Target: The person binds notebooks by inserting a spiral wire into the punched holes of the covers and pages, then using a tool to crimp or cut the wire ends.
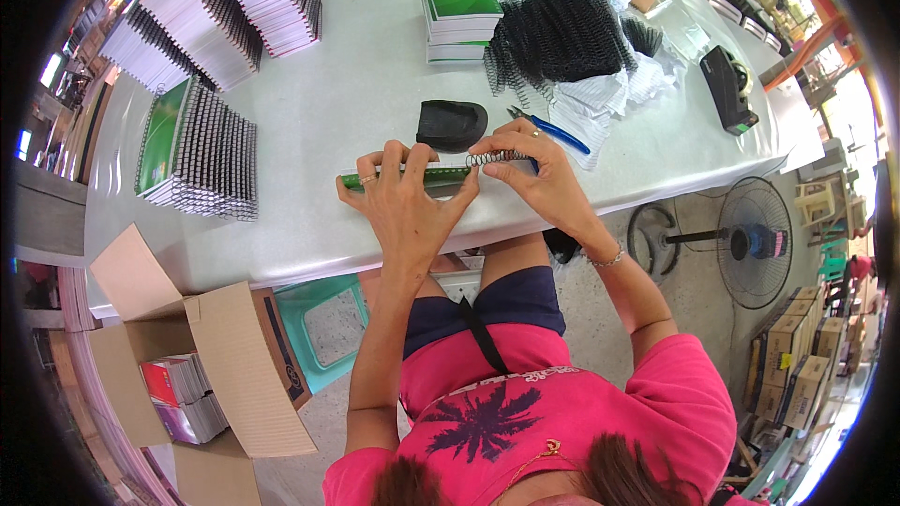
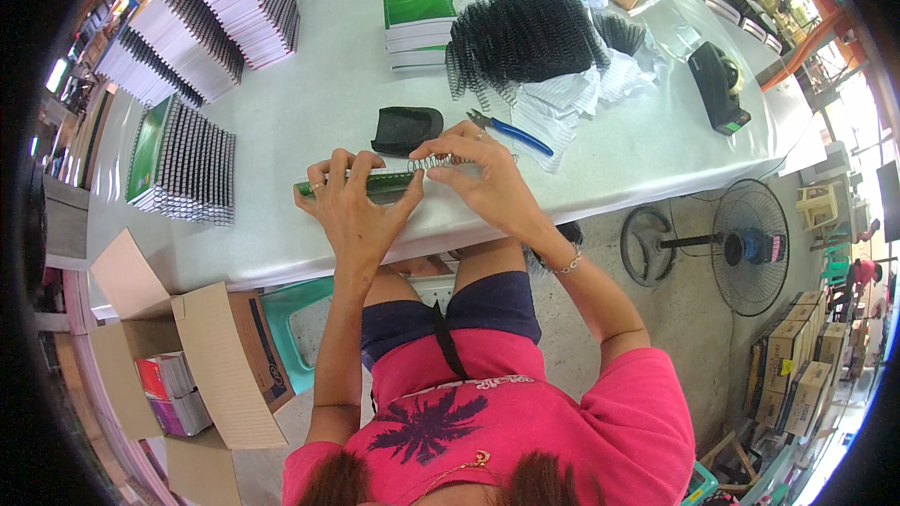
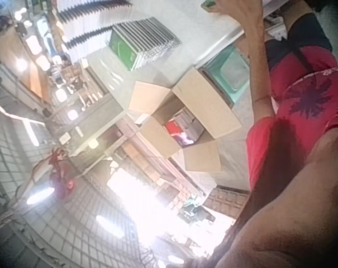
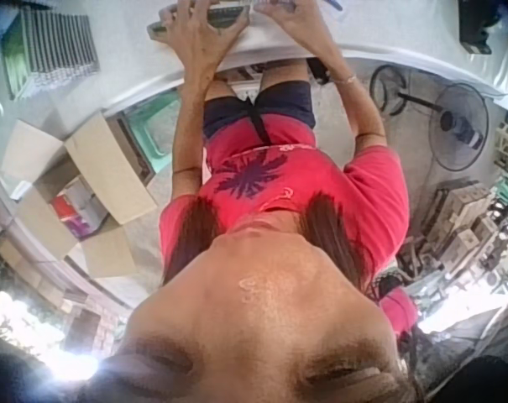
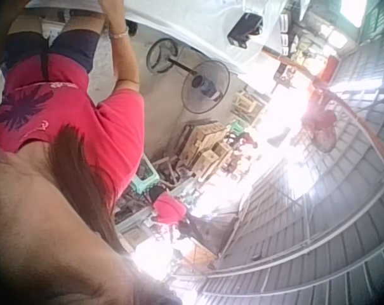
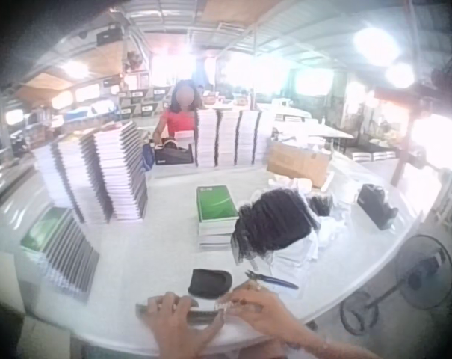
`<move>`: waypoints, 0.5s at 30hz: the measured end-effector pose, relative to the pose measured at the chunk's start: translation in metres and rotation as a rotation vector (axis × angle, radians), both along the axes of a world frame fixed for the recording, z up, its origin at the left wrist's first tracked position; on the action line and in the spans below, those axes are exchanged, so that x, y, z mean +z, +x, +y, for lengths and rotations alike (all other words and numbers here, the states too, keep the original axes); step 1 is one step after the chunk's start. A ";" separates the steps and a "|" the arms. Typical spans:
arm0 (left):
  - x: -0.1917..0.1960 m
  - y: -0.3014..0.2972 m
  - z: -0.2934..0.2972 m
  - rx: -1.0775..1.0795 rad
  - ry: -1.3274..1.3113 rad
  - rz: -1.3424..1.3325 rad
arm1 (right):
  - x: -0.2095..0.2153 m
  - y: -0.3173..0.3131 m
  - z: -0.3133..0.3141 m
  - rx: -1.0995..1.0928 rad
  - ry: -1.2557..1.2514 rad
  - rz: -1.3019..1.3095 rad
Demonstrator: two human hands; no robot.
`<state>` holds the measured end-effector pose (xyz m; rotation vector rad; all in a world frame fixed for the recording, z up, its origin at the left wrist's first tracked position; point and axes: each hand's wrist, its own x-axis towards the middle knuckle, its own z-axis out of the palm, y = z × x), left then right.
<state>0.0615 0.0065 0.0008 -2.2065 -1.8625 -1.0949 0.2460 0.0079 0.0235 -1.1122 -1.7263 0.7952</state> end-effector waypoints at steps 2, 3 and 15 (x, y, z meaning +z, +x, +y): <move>0.000 0.000 0.000 0.010 -0.004 0.006 | 0.002 -0.003 -0.002 -0.039 0.022 0.011; 0.000 0.000 0.001 0.016 -0.006 0.009 | 0.004 -0.004 -0.002 -0.069 0.013 0.004; 0.002 0.001 0.001 0.010 0.007 0.007 | -0.003 -0.005 -0.002 -0.097 0.043 -0.021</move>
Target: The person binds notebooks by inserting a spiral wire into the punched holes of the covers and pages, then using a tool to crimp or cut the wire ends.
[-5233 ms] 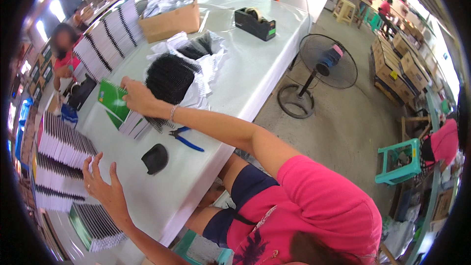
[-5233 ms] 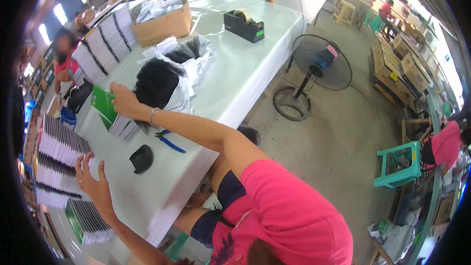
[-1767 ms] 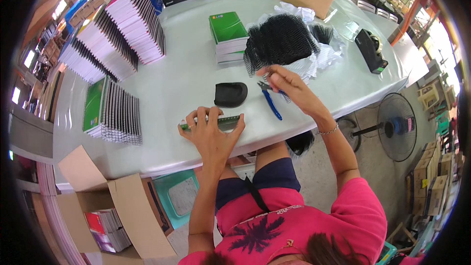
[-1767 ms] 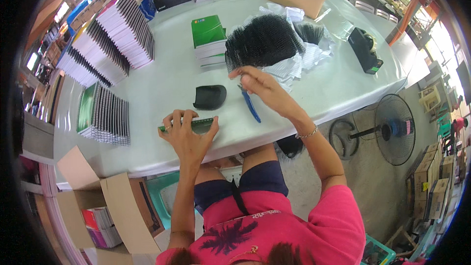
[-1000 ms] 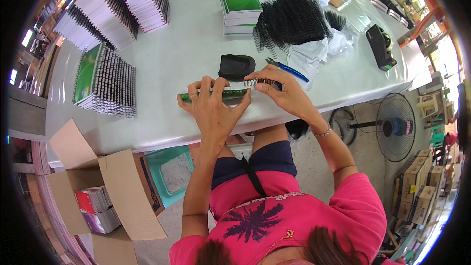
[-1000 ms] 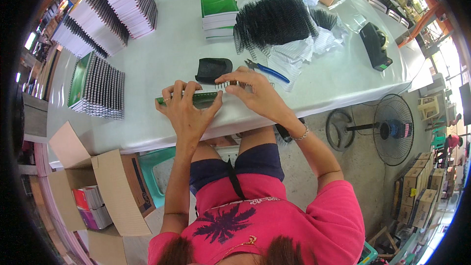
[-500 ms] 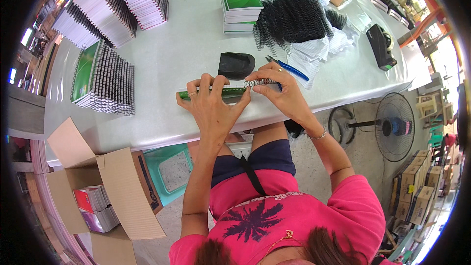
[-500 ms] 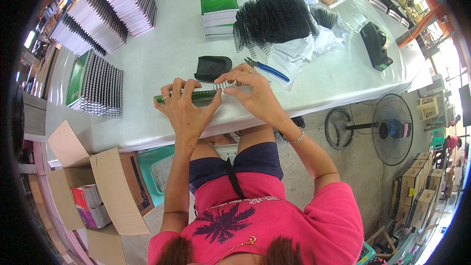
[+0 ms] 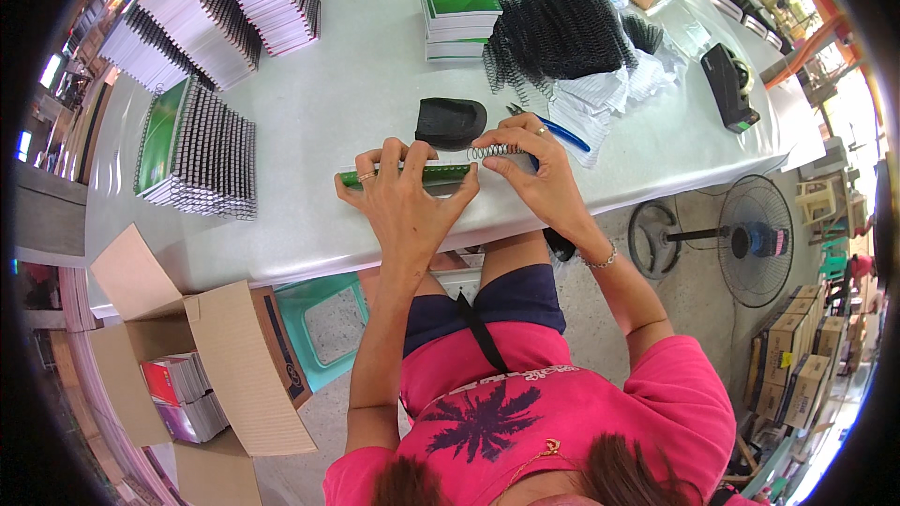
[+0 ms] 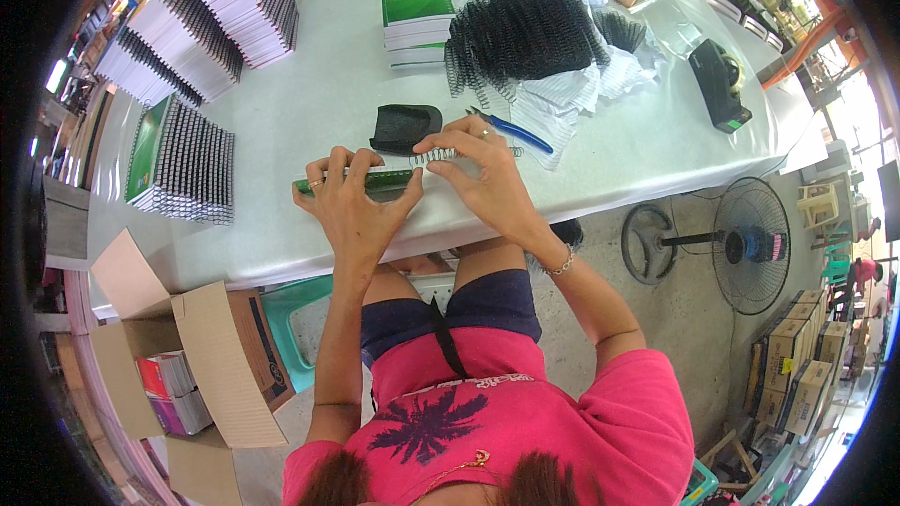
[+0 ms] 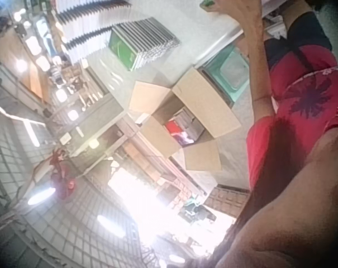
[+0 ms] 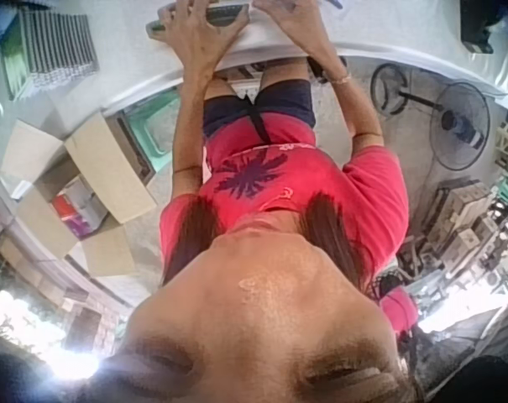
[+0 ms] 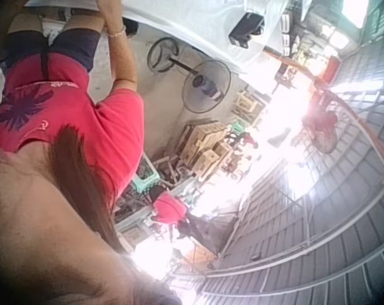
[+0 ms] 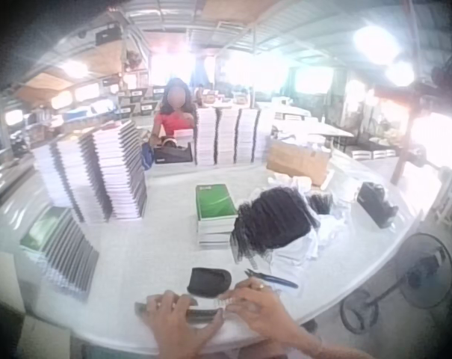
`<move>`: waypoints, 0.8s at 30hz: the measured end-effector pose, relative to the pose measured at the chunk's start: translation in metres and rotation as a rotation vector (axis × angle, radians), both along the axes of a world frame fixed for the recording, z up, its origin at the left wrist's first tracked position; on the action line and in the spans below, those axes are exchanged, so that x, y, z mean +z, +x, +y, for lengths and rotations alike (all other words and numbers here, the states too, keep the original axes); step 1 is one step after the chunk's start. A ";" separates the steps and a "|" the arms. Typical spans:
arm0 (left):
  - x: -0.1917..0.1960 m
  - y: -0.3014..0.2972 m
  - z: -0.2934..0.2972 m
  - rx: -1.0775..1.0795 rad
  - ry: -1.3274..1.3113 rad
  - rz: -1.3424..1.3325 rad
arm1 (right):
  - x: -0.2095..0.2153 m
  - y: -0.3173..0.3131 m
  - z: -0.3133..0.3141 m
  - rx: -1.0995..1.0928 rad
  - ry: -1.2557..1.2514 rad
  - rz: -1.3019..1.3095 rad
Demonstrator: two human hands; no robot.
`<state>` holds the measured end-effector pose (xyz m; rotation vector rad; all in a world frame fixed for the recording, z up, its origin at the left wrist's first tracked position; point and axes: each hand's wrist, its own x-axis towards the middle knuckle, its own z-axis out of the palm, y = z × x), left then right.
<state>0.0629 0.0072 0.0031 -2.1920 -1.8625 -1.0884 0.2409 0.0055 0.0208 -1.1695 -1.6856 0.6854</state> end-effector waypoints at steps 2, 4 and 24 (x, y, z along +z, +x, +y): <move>-0.001 0.000 0.001 -0.004 0.003 -0.004 | -0.001 0.000 0.000 -0.023 0.008 -0.003; -0.001 0.000 0.001 -0.008 0.002 -0.005 | -0.005 0.000 0.000 -0.044 0.027 -0.032; 0.005 -0.004 0.004 -0.012 -0.045 -0.005 | 0.009 -0.009 -0.001 -0.002 0.117 -0.300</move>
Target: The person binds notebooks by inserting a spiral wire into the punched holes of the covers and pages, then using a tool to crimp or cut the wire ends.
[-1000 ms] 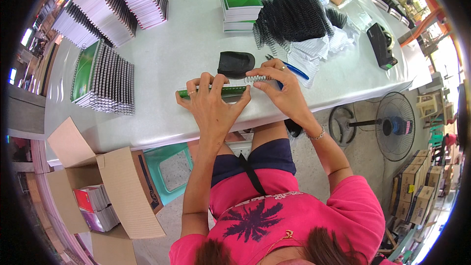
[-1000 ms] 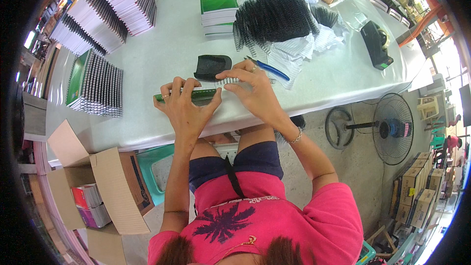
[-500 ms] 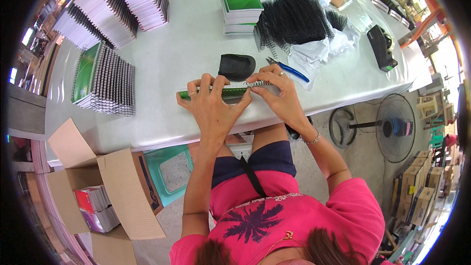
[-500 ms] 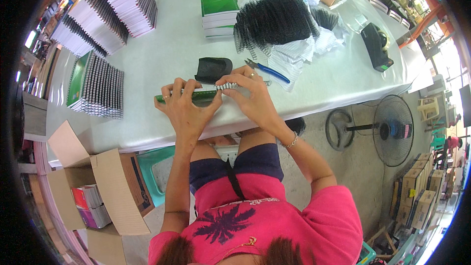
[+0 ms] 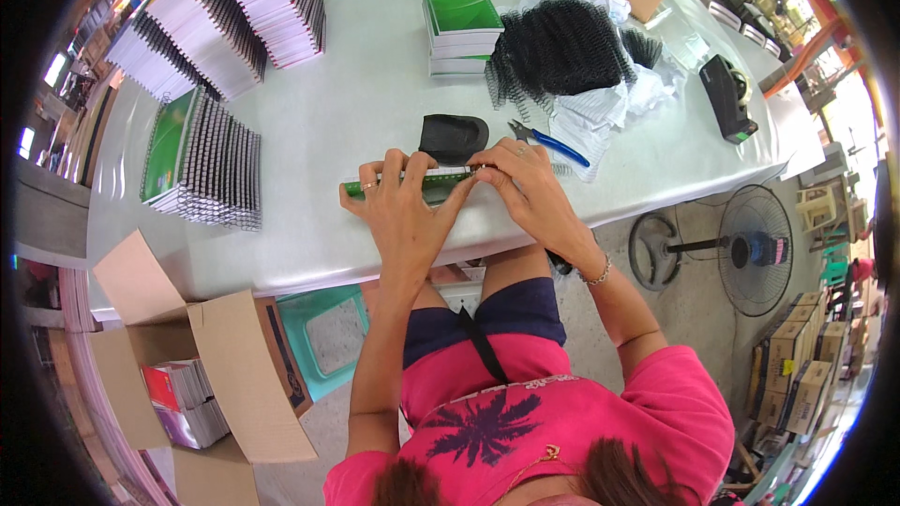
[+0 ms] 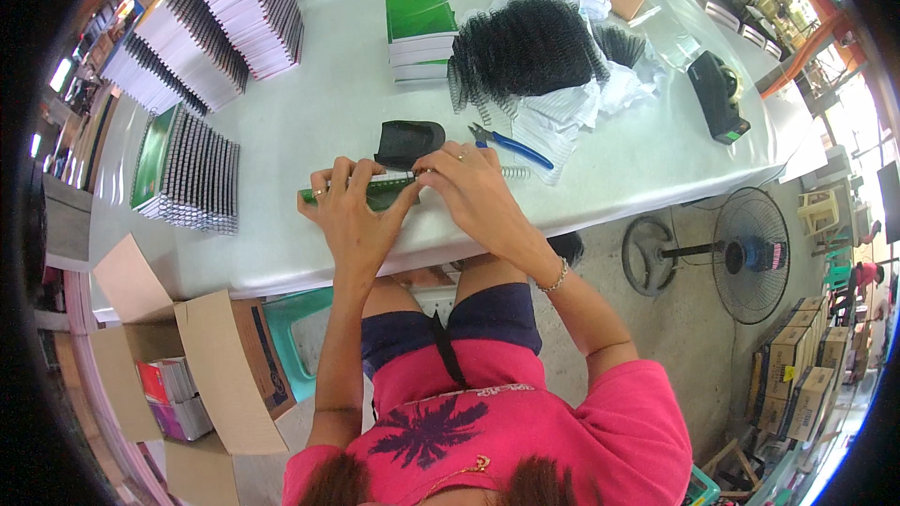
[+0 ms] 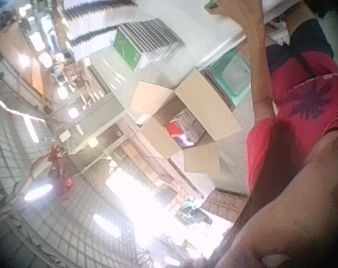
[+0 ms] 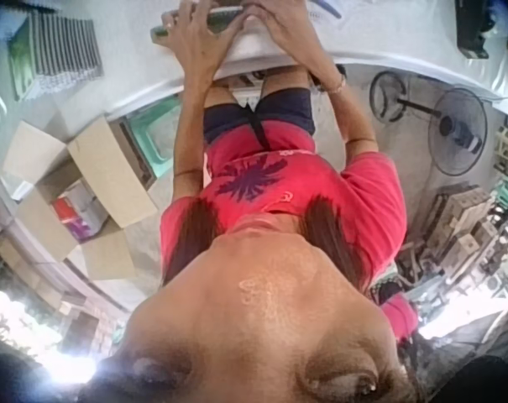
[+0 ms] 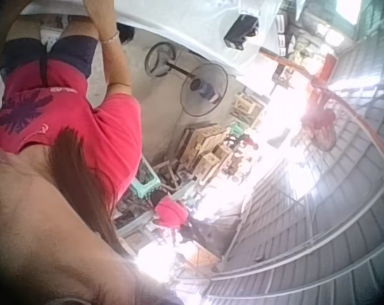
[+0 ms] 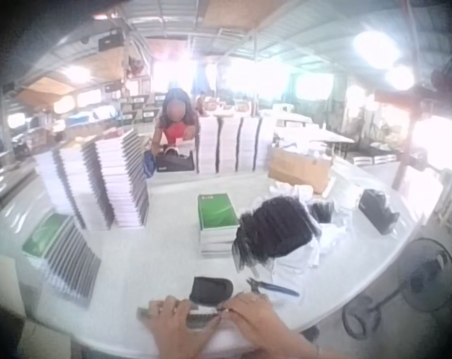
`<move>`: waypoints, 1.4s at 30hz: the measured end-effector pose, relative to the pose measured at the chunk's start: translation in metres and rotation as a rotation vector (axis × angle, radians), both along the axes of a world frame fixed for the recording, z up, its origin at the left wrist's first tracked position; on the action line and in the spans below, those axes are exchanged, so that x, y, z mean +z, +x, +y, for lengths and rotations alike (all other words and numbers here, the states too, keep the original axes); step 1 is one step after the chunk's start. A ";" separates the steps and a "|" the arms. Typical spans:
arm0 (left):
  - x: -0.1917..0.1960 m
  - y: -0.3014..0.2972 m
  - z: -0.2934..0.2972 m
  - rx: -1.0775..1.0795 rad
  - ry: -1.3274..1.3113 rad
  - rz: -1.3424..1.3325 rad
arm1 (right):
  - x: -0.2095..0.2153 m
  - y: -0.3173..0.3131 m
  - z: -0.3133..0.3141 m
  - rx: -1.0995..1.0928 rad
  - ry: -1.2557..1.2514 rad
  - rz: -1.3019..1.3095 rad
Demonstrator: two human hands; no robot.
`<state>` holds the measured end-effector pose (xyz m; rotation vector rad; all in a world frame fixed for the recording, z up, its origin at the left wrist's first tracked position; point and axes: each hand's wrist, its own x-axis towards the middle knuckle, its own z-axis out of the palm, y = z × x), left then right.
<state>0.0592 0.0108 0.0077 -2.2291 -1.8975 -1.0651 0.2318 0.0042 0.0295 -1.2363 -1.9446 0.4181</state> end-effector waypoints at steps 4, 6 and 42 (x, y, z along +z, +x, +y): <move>0.000 -0.004 -0.001 -0.028 -0.008 0.003 | 0.002 -0.004 0.004 0.006 0.043 -0.027; 0.003 -0.005 -0.003 -0.045 -0.020 -0.006 | 0.002 -0.007 0.005 0.004 0.075 -0.031; -0.008 -0.049 -0.009 -0.127 -0.060 -0.483 | -0.018 0.018 0.083 0.236 -0.272 -0.201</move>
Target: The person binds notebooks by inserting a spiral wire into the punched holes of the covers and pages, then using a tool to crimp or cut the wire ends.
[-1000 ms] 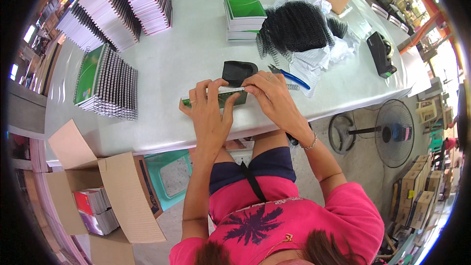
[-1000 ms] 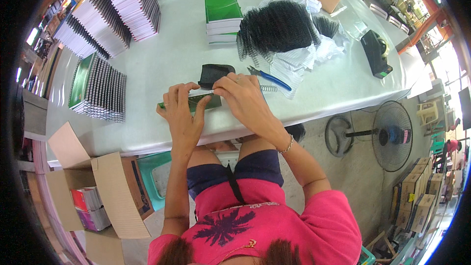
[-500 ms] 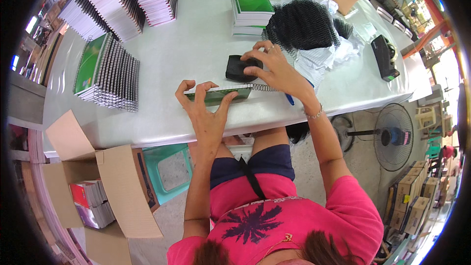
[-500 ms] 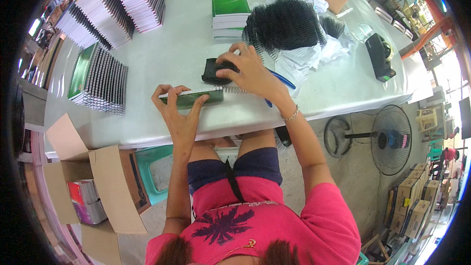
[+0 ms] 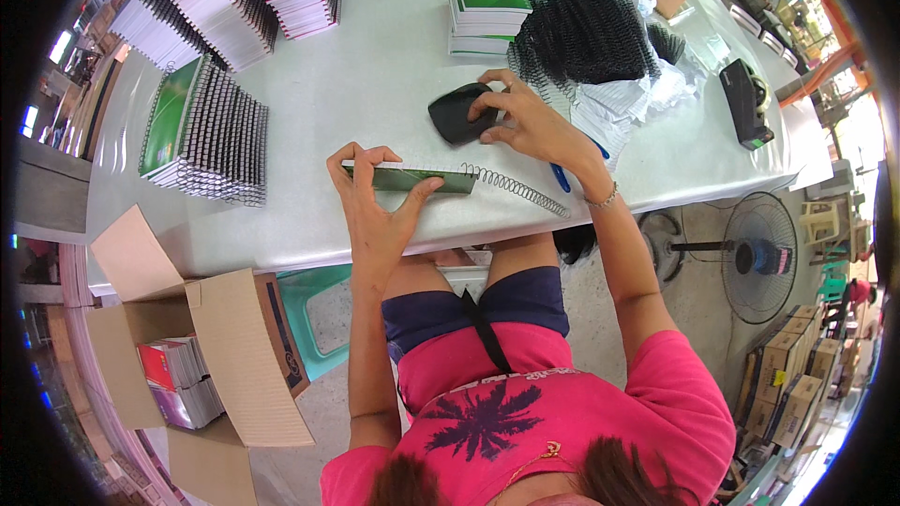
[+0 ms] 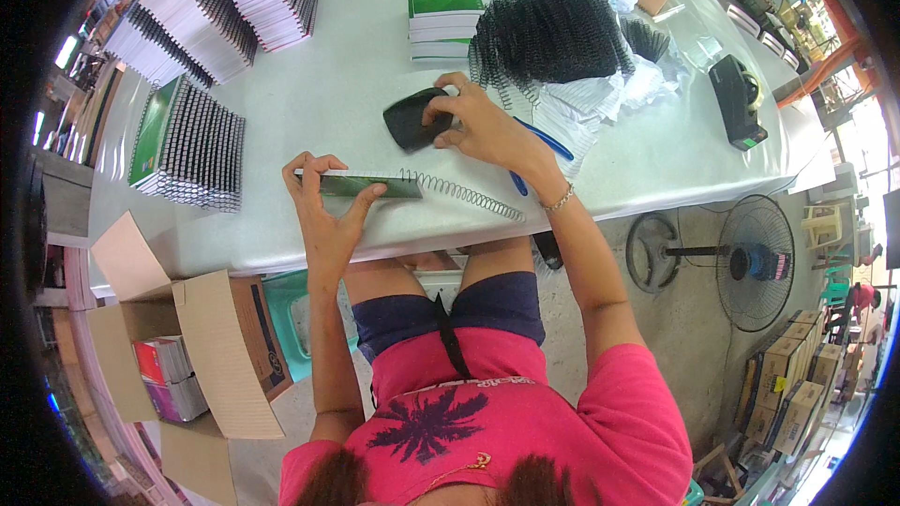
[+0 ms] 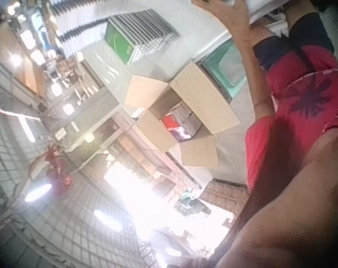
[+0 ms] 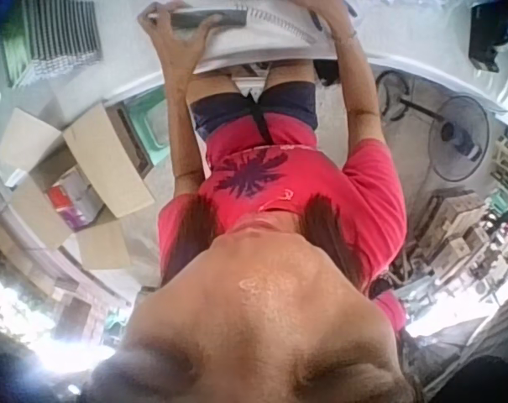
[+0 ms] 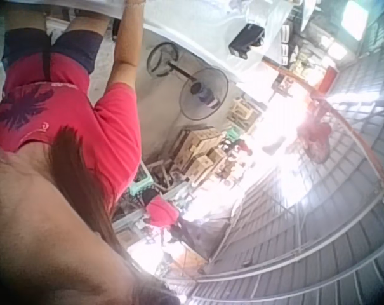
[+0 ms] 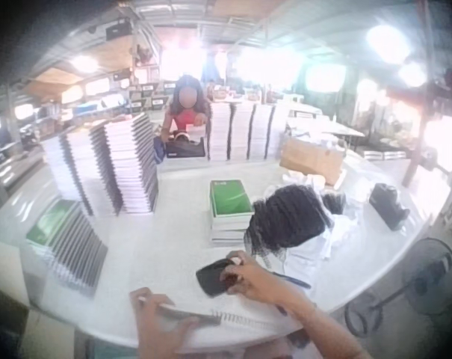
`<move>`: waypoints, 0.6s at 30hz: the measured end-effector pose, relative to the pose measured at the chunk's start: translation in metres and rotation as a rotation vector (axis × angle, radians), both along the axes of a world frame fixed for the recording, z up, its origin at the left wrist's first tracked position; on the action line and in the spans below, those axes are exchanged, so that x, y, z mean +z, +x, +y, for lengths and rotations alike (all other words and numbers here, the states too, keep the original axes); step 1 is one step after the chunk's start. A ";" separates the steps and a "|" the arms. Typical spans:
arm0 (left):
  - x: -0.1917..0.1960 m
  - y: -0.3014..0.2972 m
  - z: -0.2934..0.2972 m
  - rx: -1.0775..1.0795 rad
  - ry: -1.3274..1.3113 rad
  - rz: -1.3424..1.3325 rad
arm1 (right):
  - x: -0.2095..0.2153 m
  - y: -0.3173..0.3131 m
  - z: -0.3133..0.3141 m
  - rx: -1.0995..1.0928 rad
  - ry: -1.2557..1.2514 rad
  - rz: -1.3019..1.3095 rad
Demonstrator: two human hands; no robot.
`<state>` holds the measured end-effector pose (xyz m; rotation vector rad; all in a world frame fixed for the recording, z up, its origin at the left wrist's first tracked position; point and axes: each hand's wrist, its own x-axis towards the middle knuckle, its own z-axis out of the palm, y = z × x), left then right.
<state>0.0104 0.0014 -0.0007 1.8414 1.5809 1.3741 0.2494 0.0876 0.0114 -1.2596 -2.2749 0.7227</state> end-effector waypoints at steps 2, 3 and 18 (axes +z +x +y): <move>-0.004 0.001 0.001 -0.006 0.037 -0.028 | -0.001 -0.004 0.000 -0.044 0.039 0.015; -0.006 0.002 0.001 -0.008 0.055 -0.042 | -0.004 -0.005 -0.001 -0.045 0.072 0.042; -0.018 0.004 0.004 0.015 0.112 -0.027 | 0.000 0.033 -0.025 0.373 -0.654 0.930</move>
